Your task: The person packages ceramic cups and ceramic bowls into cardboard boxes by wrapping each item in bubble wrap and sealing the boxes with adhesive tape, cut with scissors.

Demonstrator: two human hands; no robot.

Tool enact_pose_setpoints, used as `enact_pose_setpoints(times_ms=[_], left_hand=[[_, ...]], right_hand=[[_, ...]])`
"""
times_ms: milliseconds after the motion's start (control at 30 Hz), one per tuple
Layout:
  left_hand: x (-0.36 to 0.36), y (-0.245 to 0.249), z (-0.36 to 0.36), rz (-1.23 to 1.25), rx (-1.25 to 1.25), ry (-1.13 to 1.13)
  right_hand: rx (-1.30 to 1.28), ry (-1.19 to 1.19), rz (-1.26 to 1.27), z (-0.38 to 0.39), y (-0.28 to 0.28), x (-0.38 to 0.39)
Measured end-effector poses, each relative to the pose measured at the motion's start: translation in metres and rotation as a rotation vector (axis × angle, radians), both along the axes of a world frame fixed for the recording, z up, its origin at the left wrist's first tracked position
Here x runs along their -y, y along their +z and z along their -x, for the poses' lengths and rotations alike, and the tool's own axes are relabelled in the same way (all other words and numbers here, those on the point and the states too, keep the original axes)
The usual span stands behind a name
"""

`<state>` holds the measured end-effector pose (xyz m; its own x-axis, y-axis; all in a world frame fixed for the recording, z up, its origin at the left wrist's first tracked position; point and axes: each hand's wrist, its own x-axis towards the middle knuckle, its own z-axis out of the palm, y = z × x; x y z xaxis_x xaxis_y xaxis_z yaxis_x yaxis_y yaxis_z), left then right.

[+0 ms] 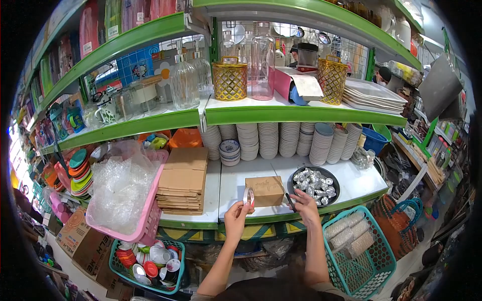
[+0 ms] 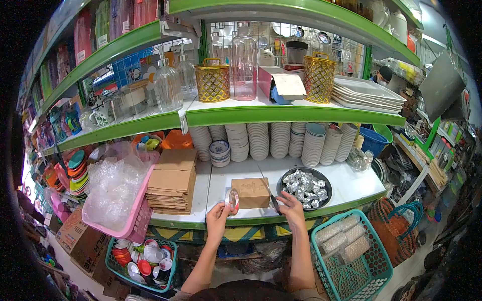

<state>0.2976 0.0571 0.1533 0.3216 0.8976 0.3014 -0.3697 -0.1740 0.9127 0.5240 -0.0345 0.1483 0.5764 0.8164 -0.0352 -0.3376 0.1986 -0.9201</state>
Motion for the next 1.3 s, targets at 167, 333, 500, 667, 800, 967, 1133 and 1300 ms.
enact_pose_setpoints(times_ms=[167,333,500,667,800,967,1133,1300], left_hand=[[0.0,0.004,0.001,0.001,-0.005,0.003],[-0.001,0.002,0.001,0.0,0.004,-0.001],[0.0,0.003,0.001,0.01,-0.013,-0.001],[0.003,0.005,0.001,0.016,-0.02,-0.003],[0.004,0.005,0.0,0.016,-0.014,-0.01],[0.004,0.006,0.001,0.023,-0.032,-0.012],[0.005,0.008,0.002,0.034,-0.024,-0.021],[0.006,0.008,0.002,0.015,-0.027,-0.02]], right_hand=[[0.457,0.018,-0.032,-0.006,-0.012,-0.002],[1.098,-0.125,0.037,-0.01,0.017,0.011],[1.503,-0.069,0.074,-0.014,0.047,0.022],[1.628,0.008,0.094,-0.018,0.058,0.021],[1.681,0.03,0.058,-0.016,0.061,0.016],[1.689,0.09,0.03,-0.011,0.063,0.001],[1.689,0.143,0.011,-0.002,0.066,-0.01],[1.691,0.122,0.021,0.005,0.069,-0.016]])
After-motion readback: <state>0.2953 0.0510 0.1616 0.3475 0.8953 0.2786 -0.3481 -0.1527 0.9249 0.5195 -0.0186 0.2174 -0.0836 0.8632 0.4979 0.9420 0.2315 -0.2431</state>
